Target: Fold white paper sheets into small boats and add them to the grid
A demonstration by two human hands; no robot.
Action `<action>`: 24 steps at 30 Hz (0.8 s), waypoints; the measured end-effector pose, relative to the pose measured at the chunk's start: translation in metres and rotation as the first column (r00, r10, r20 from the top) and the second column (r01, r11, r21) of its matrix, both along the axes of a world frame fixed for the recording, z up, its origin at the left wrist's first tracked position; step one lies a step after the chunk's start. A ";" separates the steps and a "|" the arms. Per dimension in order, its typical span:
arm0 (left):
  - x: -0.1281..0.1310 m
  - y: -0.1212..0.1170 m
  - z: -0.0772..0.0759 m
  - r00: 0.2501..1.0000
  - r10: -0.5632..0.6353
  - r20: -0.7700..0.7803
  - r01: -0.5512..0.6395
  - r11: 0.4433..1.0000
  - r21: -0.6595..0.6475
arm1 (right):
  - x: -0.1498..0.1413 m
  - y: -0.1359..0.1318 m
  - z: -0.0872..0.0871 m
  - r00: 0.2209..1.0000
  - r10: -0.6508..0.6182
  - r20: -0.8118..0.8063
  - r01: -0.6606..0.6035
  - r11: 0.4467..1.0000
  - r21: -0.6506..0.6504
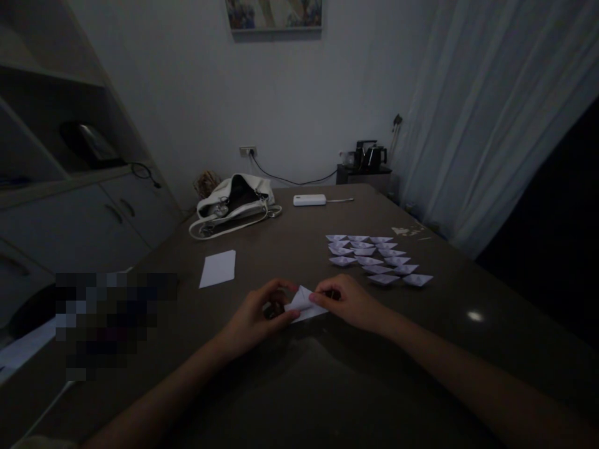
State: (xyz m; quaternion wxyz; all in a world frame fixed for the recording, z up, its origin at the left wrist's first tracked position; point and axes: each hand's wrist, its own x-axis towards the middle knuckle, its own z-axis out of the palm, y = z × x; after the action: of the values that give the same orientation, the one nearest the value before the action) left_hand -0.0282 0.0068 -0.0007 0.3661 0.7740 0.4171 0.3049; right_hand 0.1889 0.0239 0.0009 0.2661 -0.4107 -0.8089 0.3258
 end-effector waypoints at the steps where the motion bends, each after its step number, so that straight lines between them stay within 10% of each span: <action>1: 0.000 0.000 -0.001 1.000 -0.004 0.000 0.004 1.000 0.003 | 0.000 0.000 -0.001 1.000 0.008 -0.006 -0.008 1.000 0.000; 18: -0.001 -0.001 0.007 0.996 -0.013 -0.091 0.015 1.000 0.022 | 0.001 0.001 -0.002 0.995 0.043 -0.086 -0.047 0.998 -0.049; 24: -0.004 0.002 0.004 0.965 -0.064 -0.253 0.133 0.955 0.266 | 0.004 0.000 0.002 0.990 0.138 0.014 -0.138 0.969 0.204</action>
State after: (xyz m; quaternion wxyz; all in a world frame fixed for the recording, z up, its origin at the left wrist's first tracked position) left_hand -0.0326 0.0086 0.0031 0.2137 0.8694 0.3718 0.2456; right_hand 0.1933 0.0241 0.0032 0.2840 -0.3237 -0.8647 0.2586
